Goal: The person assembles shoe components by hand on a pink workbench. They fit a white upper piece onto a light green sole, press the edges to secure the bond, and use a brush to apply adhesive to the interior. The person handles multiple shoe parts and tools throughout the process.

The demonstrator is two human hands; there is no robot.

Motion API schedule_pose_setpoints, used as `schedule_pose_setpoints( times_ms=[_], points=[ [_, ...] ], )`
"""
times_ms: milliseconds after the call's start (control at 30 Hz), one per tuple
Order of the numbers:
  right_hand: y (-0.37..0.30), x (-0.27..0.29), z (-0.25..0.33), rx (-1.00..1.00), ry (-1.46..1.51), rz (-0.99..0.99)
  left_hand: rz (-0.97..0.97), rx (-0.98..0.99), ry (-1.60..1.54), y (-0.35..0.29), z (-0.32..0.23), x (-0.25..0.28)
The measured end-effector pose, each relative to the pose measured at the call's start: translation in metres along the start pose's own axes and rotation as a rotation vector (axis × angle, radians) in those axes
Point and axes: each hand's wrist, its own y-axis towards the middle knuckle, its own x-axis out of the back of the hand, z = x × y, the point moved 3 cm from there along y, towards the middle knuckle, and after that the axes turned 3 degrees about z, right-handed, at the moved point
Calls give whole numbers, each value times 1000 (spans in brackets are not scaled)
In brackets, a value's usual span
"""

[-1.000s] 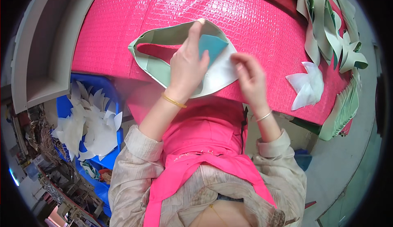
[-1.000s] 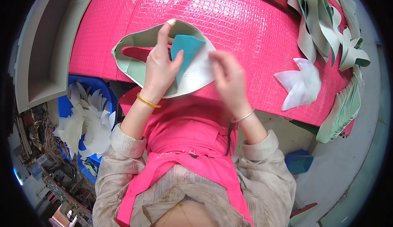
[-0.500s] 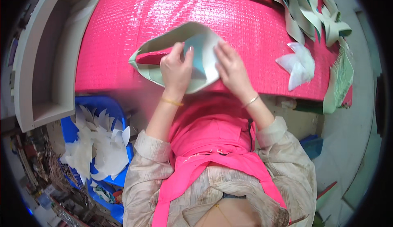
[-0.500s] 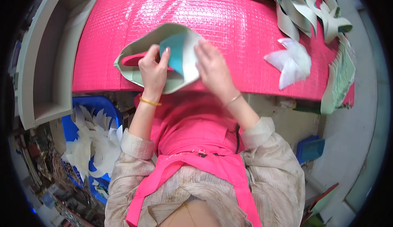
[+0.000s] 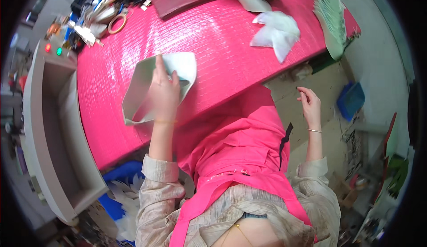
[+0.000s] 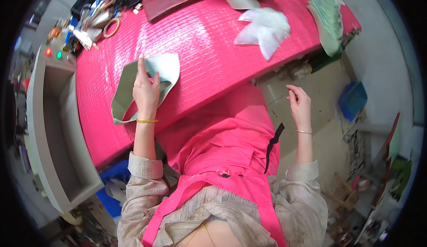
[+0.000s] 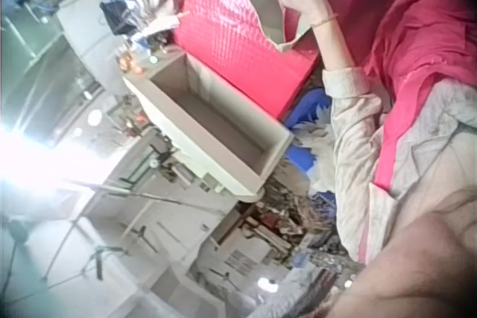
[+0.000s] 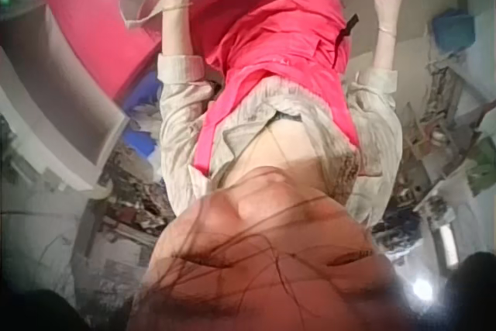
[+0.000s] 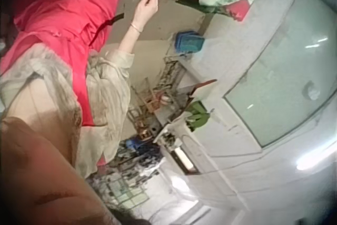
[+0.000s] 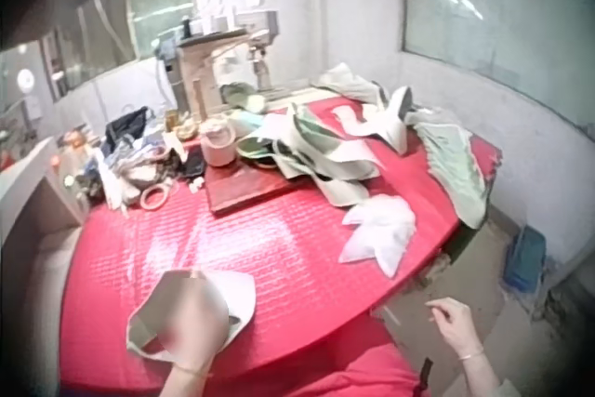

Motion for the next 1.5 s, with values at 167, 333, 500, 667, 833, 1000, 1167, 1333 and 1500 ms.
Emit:
schedule_pose_setpoints(
  times_ms=[167, 333, 500, 667, 833, 1000, 1167, 1333, 1500],
  points=[
    [-25, 5, -73, -146, 107, -44, -53, -395, 218, 3, -30, -9],
    [-23, 15, -175, -401, 361, 85, 231, -510, 18, -4, -118, -46],
    [9, 27, -303, -720, 984, -76, 586, -996, -130, -37, -270, -130],
    [76, -4, -450, -1002, 1201, -463, 770, -1031, 158, -1, -358, -215],
    [170, -49, -553, -1240, 1063, -578, 1009, -1068, 495, 30, -375, -263],
    [247, -89, -620, -1323, 550, -377, 1351, -1110, 663, 27, -321, -250],
    [266, -183, -740, -1090, 633, -814, 1538, -1096, 715, 40, -336, -266],
    [243, -205, -787, -1057, 696, -861, 1557, -1113, 738, 45, -340, -278],
    [185, -176, -641, -954, 1159, -702, 1497, -1226, 733, 25, -315, -249]
  ],
)
